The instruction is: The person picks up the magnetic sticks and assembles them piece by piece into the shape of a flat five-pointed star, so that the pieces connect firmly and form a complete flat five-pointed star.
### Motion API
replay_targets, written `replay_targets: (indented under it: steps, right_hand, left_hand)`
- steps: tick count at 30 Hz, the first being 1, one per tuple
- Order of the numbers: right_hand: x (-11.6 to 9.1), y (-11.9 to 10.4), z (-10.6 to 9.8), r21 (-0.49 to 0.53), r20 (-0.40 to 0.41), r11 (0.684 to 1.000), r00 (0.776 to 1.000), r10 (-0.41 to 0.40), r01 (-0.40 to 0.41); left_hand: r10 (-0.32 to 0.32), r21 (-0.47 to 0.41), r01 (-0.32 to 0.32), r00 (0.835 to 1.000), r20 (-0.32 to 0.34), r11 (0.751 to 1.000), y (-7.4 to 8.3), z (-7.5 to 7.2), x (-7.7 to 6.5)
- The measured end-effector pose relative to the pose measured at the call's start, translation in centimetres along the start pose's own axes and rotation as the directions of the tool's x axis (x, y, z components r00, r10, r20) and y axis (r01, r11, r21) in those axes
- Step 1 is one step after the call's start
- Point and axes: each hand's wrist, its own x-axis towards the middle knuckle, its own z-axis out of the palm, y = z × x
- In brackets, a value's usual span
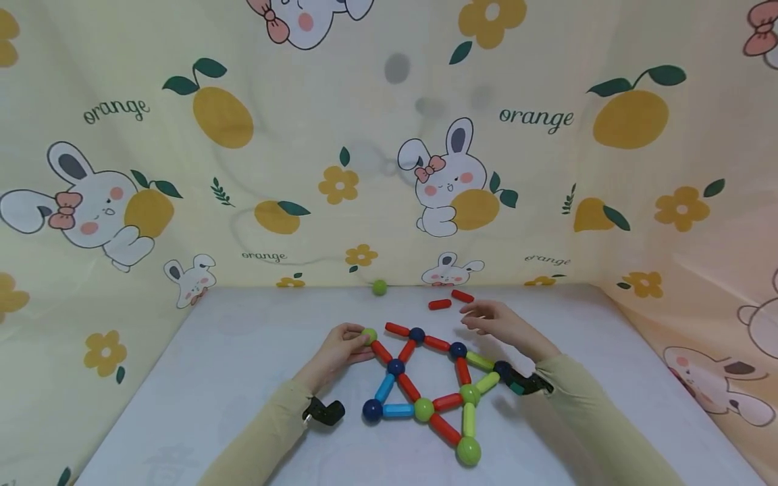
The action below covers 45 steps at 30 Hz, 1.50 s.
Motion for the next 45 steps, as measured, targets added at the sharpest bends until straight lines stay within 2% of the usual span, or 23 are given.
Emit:
replay_targets:
  steps: [7,11,15,23,38,42,45]
  right_hand:
    - [5.3,-1.7,2.3,0.003,0.15,0.998,0.987,-0.062,0.063]
    - [7.3,-2.3,3.7,0.007,0.205,0.999,0.978,-0.035,0.035]
    - [8.6,-2.9,5.1,-0.022,0.22,1.0,0.975,-0.002,0.007]
    - [9.7,-3.2,7.0,-0.065,0.258,0.997,0.965,0.052,-0.037]
    - [10.2,-2.9,7.3,-0.059,0.348,0.998,0.937,-0.016,0.039]
    - [10.0,-3.0,7.4,-0.073,0.377,0.995,0.925,-0.038,0.071]
    - [9.8,-3.2,7.5,-0.065,0.388,0.996,0.921,-0.031,0.061]
  left_hand:
    - [0.006,-0.016,-0.006,1.0,0.0,1.0,-0.1,0.1,0.0]
    - [-0.012,-0.014,0.012,1.0,-0.011,1.0,-0.2,0.2,0.2]
    - [-0.02,-0.011,0.02,0.999,-0.028,1.0,-0.2,0.1,0.3]
    - [-0.012,0.02,0.013,1.0,-0.029,1.0,-0.2,0.2,0.6]
    - [0.029,0.069,-0.027,0.999,-0.034,0.997,-0.2,0.5,0.6]
    - [0.043,0.097,-0.037,0.998,-0.055,0.995,-0.4,0.7,0.7]
    - [0.055,0.137,-0.045,0.996,-0.067,0.989,-0.4,1.0,0.7]
